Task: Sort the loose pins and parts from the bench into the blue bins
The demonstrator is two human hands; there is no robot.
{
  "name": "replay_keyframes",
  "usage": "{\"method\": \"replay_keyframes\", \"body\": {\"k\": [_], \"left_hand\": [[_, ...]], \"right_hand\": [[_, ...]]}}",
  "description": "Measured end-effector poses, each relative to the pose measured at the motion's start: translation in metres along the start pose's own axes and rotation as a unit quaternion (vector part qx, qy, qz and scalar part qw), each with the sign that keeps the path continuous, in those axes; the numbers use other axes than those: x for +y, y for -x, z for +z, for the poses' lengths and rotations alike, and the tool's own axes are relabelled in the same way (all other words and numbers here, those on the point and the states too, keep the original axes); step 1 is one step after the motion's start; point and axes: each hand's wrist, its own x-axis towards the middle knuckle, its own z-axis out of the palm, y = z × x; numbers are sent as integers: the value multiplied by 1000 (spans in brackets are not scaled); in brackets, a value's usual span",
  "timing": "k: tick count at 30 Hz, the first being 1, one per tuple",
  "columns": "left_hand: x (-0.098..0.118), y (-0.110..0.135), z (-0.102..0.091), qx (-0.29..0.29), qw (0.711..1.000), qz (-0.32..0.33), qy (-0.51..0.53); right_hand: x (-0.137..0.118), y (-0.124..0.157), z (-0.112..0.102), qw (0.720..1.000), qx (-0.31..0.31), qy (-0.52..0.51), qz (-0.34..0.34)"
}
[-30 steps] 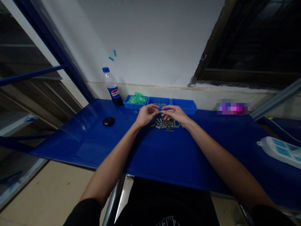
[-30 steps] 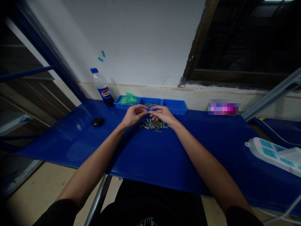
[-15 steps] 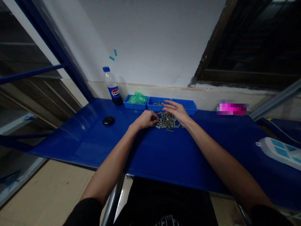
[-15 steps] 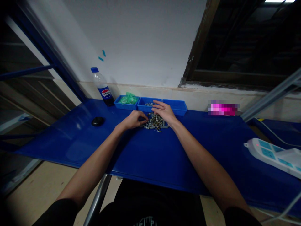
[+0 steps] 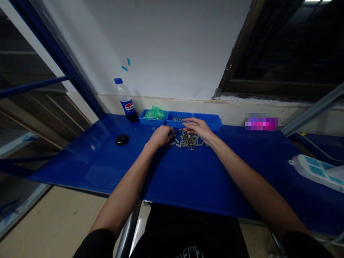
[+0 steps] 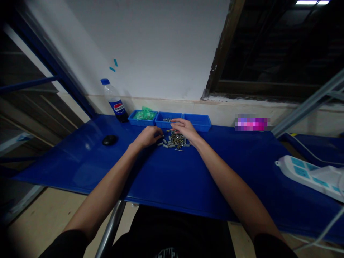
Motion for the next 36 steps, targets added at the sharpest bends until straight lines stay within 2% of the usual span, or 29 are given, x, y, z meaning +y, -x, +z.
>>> {"method": "replay_keyframes", "body": {"k": [4,7,12,16,20,24,27,30,33,36], "left_hand": [[-2,-2,4,6,999,9,53],[1,-4,4,34,989,15,144],[13,-6,3,70,932,3,356],[20,-6,3,53,902,11,429],[21,-6,1,45,906,14,421],[17,-3,-3,45,957,27,286],[11,-1,-5,-12,981,51,189],[6,-1,-4,-58,983,51,167],[4,-2,-2,-62,983,50,167],[4,-1,-2,-63,982,56,170]], "right_hand": [[2,0,-1,1000,-4,1,3],[3,-2,-1,1000,-3,13,15],[4,-3,-1,999,-14,33,18],[2,2,2,998,-60,13,13],[1,4,3,998,-64,-1,17],[4,1,1,997,-45,61,21],[6,-2,0,997,-8,73,8],[4,-2,1,999,24,26,-28],[0,-1,2,999,23,-1,-37],[-2,0,3,1000,4,-2,-17]]}}
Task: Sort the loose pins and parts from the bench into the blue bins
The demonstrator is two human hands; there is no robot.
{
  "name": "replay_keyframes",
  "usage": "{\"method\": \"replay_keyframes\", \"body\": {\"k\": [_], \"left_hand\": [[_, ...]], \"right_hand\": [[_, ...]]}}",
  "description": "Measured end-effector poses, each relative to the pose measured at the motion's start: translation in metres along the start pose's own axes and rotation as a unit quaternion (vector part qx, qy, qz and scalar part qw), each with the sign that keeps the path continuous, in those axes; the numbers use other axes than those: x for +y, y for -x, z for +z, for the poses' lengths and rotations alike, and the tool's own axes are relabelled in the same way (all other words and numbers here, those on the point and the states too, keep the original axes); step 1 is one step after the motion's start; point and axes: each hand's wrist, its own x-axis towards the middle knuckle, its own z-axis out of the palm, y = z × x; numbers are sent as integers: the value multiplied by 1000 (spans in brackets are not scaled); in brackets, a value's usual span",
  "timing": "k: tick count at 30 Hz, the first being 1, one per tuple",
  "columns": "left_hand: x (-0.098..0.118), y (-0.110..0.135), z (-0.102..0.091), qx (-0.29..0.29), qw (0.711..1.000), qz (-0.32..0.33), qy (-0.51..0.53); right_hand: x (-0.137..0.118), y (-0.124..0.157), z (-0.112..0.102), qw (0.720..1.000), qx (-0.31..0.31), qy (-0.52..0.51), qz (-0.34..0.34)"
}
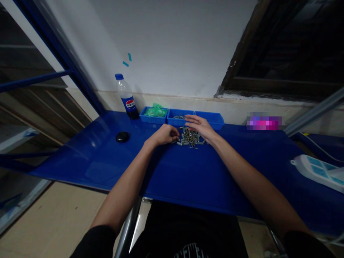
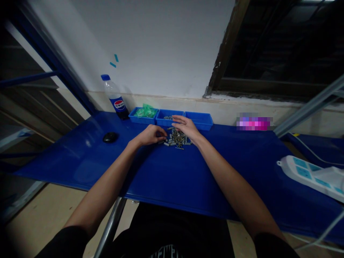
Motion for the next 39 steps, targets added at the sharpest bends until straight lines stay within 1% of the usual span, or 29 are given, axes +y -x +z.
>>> {"method": "replay_keyframes", "body": {"k": [5,11,16,21,25,27,30,34,36,39], "left_hand": [[4,1,-1,-9,1000,15,-8],[7,0,-1,-14,1000,6,-27],[3,0,0,-10,999,-10,-34],[-1,-1,2,-5,999,-5,-50],[-1,-1,2,-6,1000,-8,-12],[-1,-1,2,19,1000,-13,16],[-1,-3,3,79,994,-14,72],[2,-6,5,142,970,4,198],[5,-7,6,159,958,13,238],[8,-8,6,169,950,15,261]], "right_hand": [[2,0,1,999,-18,9,29],[4,0,0,999,-27,2,24],[5,0,0,999,-25,0,32],[4,0,0,999,-25,3,39],[3,0,0,999,-25,5,44],[4,-1,-1,998,-30,6,46],[6,-2,-1,998,-44,18,48],[8,-2,1,996,-61,19,54],[10,-2,1,996,-71,2,58],[11,-1,0,995,-81,-21,57]]}}
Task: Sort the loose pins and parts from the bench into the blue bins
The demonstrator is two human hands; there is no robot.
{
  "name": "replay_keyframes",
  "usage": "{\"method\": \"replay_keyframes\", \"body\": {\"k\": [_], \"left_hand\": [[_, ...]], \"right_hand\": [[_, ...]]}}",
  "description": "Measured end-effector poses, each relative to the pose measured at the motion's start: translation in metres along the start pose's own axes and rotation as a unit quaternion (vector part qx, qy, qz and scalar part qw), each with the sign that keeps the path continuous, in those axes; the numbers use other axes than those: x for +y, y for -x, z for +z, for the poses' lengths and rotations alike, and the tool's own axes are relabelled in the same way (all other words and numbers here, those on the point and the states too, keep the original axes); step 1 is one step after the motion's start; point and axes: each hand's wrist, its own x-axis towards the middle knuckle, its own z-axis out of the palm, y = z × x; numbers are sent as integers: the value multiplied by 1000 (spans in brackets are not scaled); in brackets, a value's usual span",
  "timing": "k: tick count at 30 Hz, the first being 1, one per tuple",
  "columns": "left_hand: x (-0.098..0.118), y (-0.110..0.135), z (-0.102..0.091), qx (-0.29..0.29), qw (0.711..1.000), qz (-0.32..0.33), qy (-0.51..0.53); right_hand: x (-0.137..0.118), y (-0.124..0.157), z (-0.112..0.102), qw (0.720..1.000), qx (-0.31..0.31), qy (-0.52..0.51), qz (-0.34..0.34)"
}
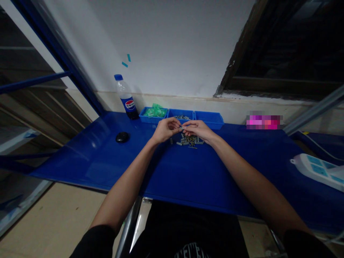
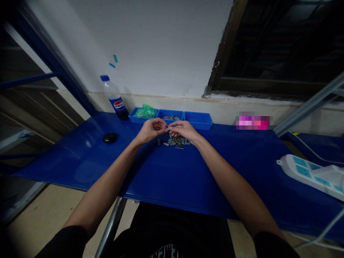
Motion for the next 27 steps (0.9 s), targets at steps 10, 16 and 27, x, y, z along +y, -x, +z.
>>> {"method": "replay_keyframes", "body": {"k": [10,16,27], "left_hand": [[7,2,-5,-37,995,-21,-87],[3,6,-22,-153,941,-29,-301],[2,6,-19,-149,947,-51,-281]], "right_hand": [[-3,2,-2,999,35,8,8],[-7,-1,-4,987,142,-8,-80],[-12,1,-2,992,114,2,-47]]}}
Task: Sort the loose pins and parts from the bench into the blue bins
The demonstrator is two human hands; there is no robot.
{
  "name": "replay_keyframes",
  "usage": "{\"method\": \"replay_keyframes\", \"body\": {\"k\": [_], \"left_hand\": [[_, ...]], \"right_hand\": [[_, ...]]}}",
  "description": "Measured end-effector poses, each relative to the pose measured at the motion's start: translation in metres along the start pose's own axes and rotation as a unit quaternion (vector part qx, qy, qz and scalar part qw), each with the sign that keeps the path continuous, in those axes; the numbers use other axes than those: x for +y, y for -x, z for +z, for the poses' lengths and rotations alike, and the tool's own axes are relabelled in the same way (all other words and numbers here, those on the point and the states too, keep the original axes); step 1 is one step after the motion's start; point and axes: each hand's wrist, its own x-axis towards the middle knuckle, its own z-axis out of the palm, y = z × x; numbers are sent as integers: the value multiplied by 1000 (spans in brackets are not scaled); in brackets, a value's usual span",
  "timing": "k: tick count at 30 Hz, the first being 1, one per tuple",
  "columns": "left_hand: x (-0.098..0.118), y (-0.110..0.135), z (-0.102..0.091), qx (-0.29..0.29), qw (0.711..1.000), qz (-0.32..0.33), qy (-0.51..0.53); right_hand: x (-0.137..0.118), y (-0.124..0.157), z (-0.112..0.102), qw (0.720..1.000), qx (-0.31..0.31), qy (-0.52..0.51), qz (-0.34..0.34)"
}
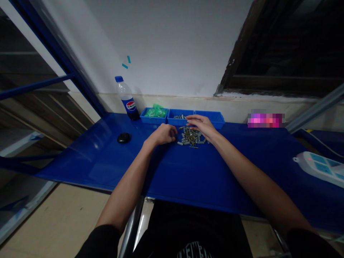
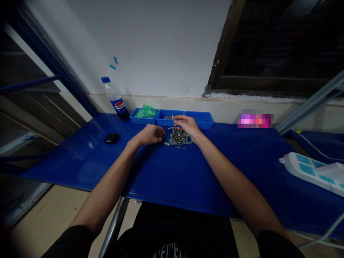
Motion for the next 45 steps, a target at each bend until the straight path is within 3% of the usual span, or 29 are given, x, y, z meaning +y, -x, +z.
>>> {"method": "replay_keyframes", "body": {"k": [8,12,15,18,22,26,31,37,45], "left_hand": [[12,-5,6,107,971,30,213],[18,-7,9,129,950,28,283],[18,-8,12,132,948,31,288],[14,-7,13,137,965,23,220],[10,-2,8,56,991,41,111],[9,2,2,-41,995,62,72],[3,0,4,-94,993,56,52],[1,1,6,-107,988,68,86],[2,2,1,-54,985,52,158]], "right_hand": [[1,2,2,997,-53,12,52],[4,5,5,992,-99,-17,76],[6,6,4,992,-109,-28,65],[9,3,2,994,-87,-4,68],[10,-1,1,998,-32,47,31],[8,-3,2,998,36,12,-48],[4,-3,2,997,41,-28,-51],[1,1,3,1000,12,-12,-6],[3,1,2,999,-24,8,28]]}}
